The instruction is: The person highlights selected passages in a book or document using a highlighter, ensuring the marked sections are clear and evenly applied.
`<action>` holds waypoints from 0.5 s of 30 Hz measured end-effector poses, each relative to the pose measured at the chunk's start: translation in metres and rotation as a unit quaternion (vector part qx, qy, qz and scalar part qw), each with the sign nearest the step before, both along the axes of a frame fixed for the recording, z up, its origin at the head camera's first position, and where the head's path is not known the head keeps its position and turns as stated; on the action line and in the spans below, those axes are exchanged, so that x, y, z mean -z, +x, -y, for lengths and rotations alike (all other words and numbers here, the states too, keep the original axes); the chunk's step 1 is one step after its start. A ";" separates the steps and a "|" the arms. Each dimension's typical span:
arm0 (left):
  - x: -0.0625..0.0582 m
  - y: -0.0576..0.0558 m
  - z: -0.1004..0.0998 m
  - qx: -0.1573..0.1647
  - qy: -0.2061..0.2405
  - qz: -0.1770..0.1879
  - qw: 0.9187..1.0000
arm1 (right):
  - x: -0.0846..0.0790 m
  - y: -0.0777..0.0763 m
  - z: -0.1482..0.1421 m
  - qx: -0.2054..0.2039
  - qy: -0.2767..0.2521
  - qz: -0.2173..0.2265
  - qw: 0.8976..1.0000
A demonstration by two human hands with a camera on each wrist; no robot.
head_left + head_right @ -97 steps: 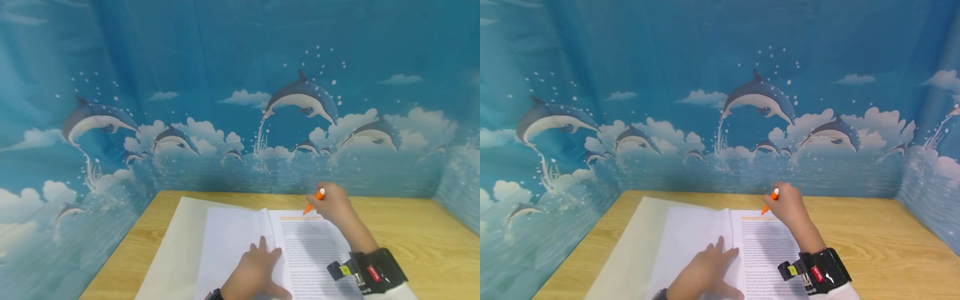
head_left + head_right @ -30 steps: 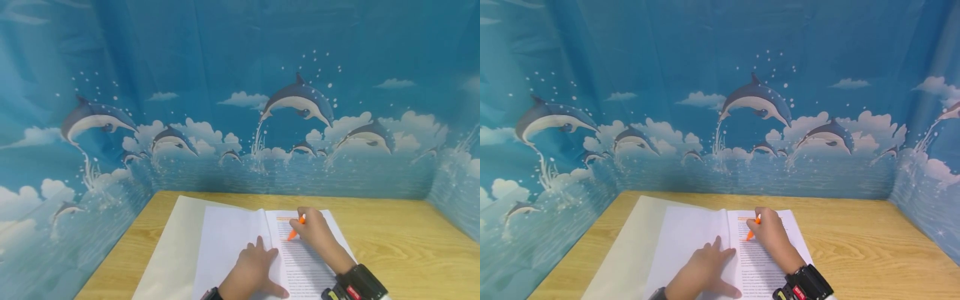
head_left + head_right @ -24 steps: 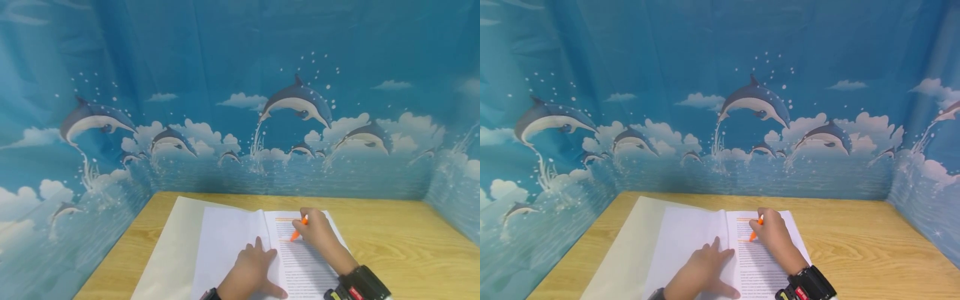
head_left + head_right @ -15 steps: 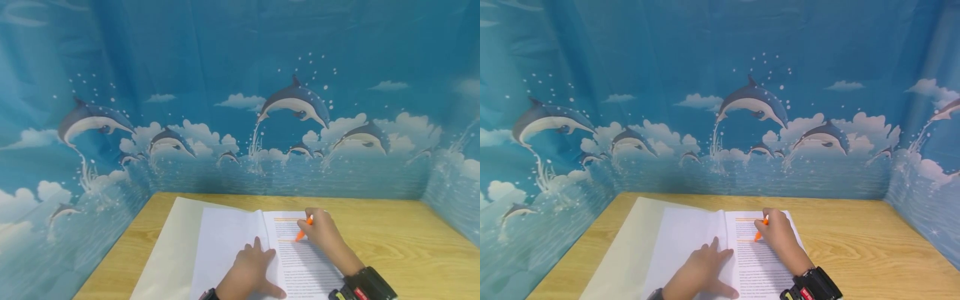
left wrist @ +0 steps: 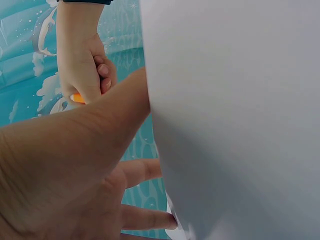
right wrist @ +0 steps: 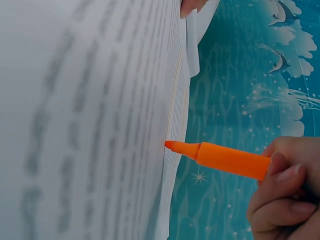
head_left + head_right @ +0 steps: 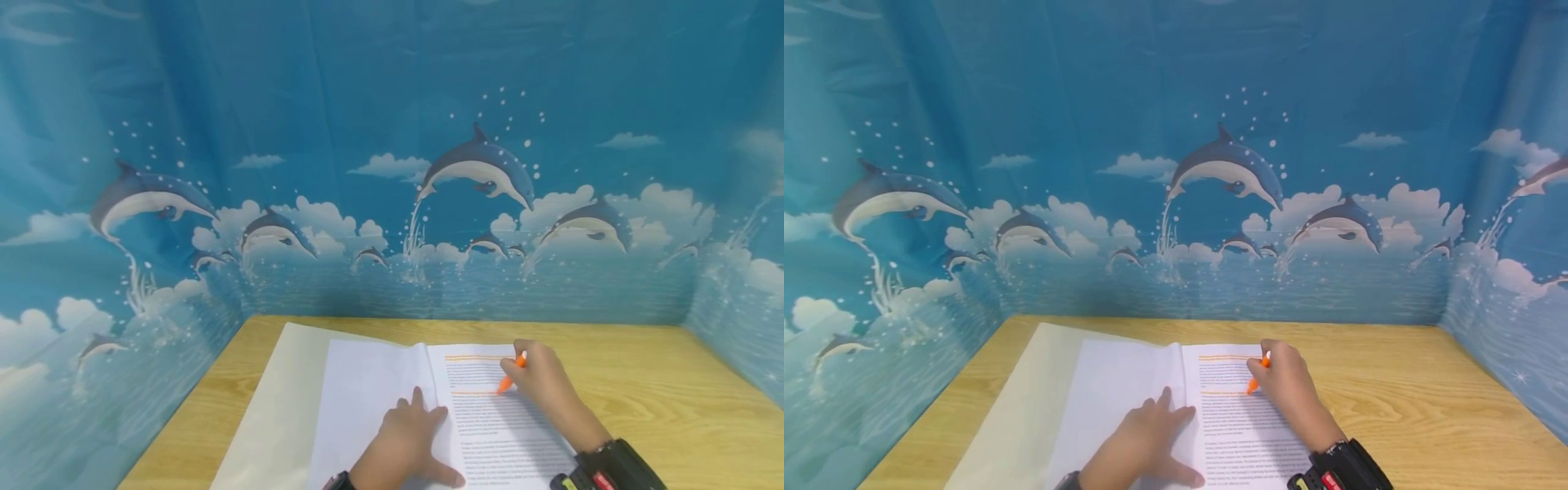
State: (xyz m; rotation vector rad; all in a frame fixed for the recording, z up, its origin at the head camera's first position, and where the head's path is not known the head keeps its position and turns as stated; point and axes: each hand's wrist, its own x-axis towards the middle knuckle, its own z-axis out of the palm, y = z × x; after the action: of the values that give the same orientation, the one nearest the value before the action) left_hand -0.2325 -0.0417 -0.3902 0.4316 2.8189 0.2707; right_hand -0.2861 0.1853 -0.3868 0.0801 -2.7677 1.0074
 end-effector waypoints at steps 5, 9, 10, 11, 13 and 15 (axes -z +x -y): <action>-0.002 0.000 0.000 -0.004 0.002 0.010 1.000 | -0.001 0.000 -0.007 0.014 0.006 0.012 1.000; -0.003 0.000 0.000 -0.006 0.005 0.018 1.000 | -0.002 0.001 -0.014 0.018 0.023 0.000 1.000; -0.003 0.000 0.000 -0.006 0.005 0.017 1.000 | -0.002 0.001 -0.015 0.018 0.025 -0.002 1.000; -0.003 0.000 0.000 -0.004 0.004 0.014 1.000 | -0.002 0.001 -0.017 0.017 0.027 -0.003 0.999; -0.003 0.001 0.001 0.001 0.004 0.007 1.000 | -0.002 0.002 -0.019 0.017 0.032 -0.004 0.999; -0.003 0.002 0.001 0.005 0.006 -0.001 1.000 | -0.003 0.002 -0.021 0.019 0.033 0.000 0.999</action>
State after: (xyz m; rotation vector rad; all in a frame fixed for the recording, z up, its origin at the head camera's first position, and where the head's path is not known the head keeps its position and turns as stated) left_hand -0.2305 -0.0429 -0.3872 0.4495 2.8183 0.2858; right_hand -0.2842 0.2063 -0.3838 0.0369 -2.7919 0.9061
